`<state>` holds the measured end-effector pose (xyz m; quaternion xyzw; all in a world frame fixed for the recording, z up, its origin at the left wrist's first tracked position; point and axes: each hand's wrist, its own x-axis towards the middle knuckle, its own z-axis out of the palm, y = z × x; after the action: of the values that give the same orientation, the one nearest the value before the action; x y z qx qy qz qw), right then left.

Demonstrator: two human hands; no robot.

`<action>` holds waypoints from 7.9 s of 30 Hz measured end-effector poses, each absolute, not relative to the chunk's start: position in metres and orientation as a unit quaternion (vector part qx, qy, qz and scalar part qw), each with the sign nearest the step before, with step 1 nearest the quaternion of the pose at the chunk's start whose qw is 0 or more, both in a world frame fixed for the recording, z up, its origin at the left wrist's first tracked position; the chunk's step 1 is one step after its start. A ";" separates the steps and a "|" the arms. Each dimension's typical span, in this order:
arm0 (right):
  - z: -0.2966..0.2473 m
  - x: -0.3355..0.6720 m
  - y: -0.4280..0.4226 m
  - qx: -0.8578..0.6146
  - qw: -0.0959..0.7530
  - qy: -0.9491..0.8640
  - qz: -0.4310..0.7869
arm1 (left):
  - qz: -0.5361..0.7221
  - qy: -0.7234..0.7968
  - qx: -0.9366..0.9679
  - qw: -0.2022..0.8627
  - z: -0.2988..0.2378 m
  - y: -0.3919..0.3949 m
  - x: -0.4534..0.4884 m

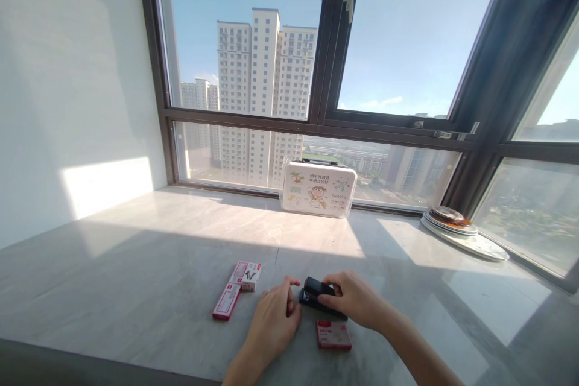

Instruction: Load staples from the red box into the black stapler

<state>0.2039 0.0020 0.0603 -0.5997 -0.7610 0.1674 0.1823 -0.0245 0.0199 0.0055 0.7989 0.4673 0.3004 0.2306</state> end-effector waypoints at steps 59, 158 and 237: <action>0.008 0.189 -0.068 -0.611 0.395 -0.529 0.438 | 0.296 0.435 0.826 0.203 0.002 0.006 -0.114; 0.024 0.189 -0.067 -0.601 0.321 -0.665 0.307 | 0.113 0.369 0.851 0.356 0.027 0.056 -0.009; -0.006 0.178 -0.059 -0.712 0.144 -0.685 0.059 | 0.152 0.424 0.890 0.073 -0.013 0.009 -0.031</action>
<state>0.1781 -0.0594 -0.0061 -0.7122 -0.6845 0.0587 0.1440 -0.0313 0.0087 -0.0133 0.8898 0.4242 0.1518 0.0732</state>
